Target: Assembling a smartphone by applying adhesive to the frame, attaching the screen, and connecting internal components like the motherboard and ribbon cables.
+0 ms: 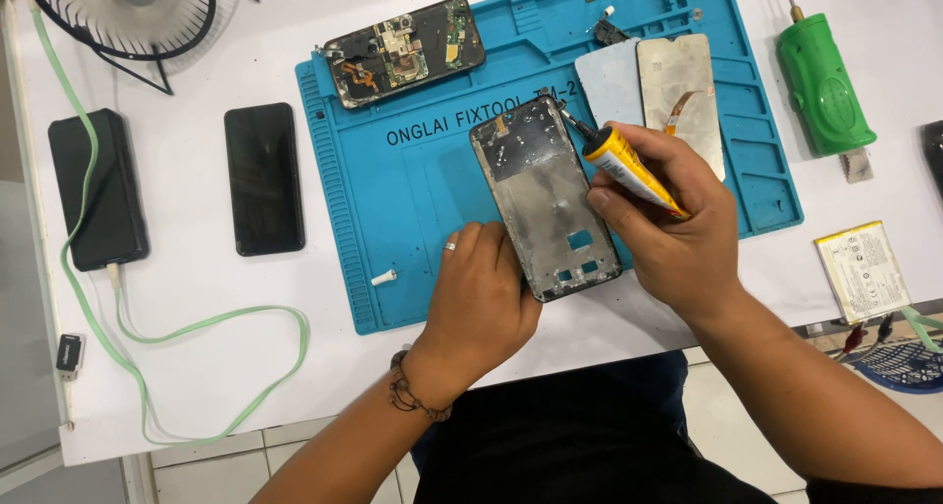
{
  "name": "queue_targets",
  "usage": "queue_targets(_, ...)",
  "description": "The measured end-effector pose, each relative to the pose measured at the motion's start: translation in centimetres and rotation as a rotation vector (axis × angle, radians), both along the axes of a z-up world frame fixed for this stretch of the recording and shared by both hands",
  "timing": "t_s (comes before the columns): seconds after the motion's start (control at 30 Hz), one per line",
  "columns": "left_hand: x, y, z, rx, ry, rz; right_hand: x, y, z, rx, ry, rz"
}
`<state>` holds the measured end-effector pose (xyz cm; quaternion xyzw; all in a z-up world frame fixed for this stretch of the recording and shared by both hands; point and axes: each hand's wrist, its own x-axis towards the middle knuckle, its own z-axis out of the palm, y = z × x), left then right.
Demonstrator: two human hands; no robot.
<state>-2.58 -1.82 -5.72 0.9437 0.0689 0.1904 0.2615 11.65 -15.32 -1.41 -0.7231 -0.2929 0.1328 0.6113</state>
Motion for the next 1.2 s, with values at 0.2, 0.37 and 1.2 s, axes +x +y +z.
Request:
queue_targets(0.2, -1.1, -0.5, -0.3, 0.012, 0.024, -0.02, 0.0, 0.1, 0.1, -0.016, -0.044, 0.03)
queue_targets(0.37, -2.1, -1.1, 0.3, 0.038, 0.025, -0.036, -0.1, 0.4, 0.3, -0.04, -0.06, 0.05)
queue_targets(1.2, -0.6, 7.0, 2.6, -1.613, -0.098, -0.208, -1.1, 0.7, -0.8, 0.065, 0.077, 0.154)
